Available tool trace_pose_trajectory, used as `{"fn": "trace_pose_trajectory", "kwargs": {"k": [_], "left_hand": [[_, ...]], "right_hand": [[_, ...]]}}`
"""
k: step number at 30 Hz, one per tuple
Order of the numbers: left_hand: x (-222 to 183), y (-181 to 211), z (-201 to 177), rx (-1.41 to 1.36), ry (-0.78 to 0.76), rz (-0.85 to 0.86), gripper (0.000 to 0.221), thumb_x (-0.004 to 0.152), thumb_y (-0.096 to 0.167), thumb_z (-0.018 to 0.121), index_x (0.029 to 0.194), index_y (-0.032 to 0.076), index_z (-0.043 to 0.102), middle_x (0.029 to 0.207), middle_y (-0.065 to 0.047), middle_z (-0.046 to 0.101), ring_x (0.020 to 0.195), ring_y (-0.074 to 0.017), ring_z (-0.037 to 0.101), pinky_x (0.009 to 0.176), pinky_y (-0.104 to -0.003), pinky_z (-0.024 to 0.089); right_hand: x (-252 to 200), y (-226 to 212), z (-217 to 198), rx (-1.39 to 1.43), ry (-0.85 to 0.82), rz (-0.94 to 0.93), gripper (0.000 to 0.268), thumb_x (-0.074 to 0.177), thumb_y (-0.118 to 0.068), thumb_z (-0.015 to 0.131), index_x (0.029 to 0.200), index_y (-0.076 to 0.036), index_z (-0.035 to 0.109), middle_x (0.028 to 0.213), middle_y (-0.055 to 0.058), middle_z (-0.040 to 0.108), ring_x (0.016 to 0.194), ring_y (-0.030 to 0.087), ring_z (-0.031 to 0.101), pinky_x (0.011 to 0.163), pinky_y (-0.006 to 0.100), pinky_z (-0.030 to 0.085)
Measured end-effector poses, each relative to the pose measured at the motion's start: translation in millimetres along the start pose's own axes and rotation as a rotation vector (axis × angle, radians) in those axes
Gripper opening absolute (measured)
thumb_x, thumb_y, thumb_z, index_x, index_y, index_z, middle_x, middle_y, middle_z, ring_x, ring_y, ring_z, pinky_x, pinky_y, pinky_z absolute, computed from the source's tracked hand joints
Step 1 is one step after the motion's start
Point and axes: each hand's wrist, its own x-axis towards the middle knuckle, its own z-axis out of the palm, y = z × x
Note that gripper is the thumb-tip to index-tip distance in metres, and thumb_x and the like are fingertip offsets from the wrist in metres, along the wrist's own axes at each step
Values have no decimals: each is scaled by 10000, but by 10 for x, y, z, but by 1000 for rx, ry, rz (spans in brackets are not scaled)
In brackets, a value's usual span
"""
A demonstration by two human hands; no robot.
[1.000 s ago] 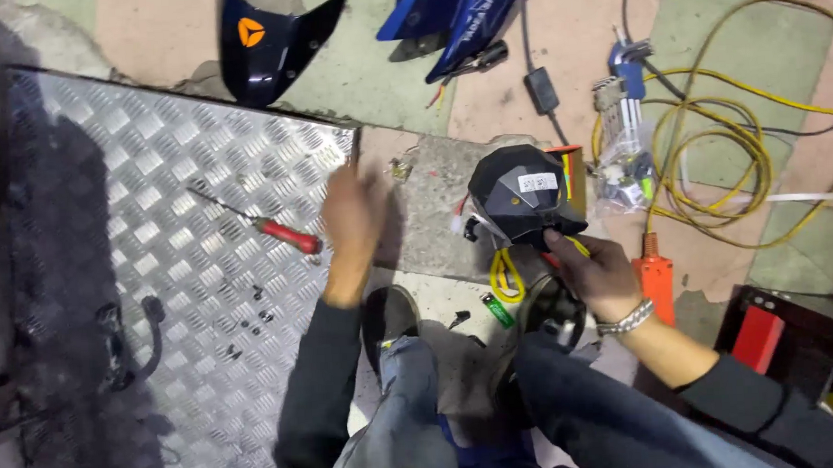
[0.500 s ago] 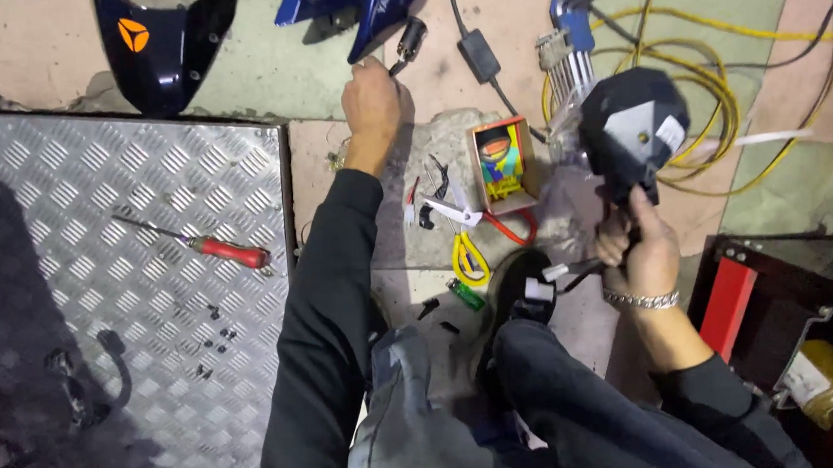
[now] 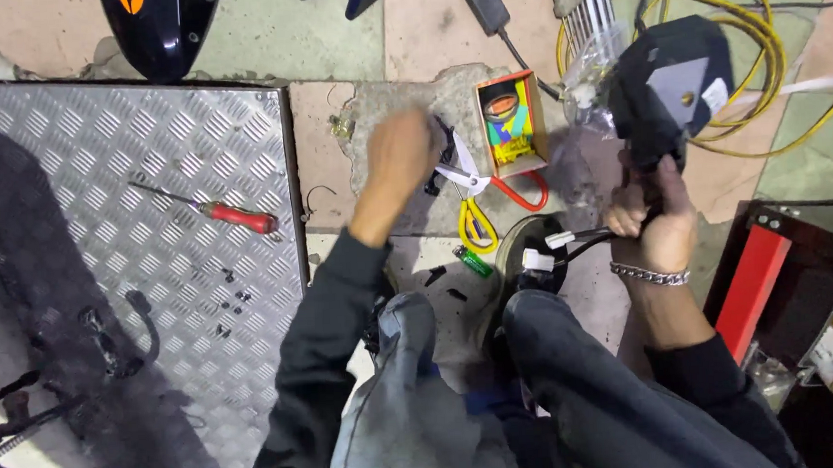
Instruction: Connecting wiring and mounting a digital display unit into a motorcycle front fairing.
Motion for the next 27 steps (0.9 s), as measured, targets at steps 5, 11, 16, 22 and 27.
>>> {"fn": "trace_pose_trajectory", "kwargs": {"k": [5, 11, 16, 22, 27], "left_hand": [[-906, 173, 301, -118, -65, -41, 241, 875, 153, 651, 1063, 4, 626, 944, -240, 677, 863, -500, 718, 731, -595, 582], [-1052, 248, 1133, -98, -177, -62, 565, 922, 549, 576, 1081, 8, 556, 876, -240, 712, 831, -477, 738, 744, -575, 580], [-919, 387, 1031, -45, -211, -154, 406, 796, 307, 681, 1042, 2, 571, 888, -224, 715, 877, -470, 735, 778, -573, 571], [-973, 11, 1043, 72, -19, -202, 358, 812, 430, 688, 868, 77, 717, 792, -180, 737, 846, -412, 759, 746, -510, 590], [-1389, -400, 495, -406, 73, -71, 337, 902, 193, 617, 1184, 36, 714, 730, -147, 671, 550, -246, 537, 527, -386, 445]], "right_hand": [[-14, 4, -30, -19, -18, -18, 492, 993, -479, 485, 1158, -76, 715, 463, -63, 209, 338, 50, 216, 348, 178, 181], [-139, 163, -106, -2, -13, -17, 494, 1002, -463, 483, 1156, -55, 716, 449, -61, 206, 330, 45, 199, 332, 173, 159], [-393, 76, -229, -16, 22, -35, 492, 995, -467, 504, 1147, -49, 712, 462, -62, 235, 345, 35, 222, 327, 166, 174], [-545, -99, -598, -14, 124, -100, 471, 945, -532, 573, 1002, -101, 754, 429, -48, 233, 327, 56, 211, 328, 176, 176], [-777, -476, -515, 18, 124, -124, 387, 981, -430, 583, 1045, -76, 725, 497, -74, 353, 405, 55, 266, 414, 222, 182]]}}
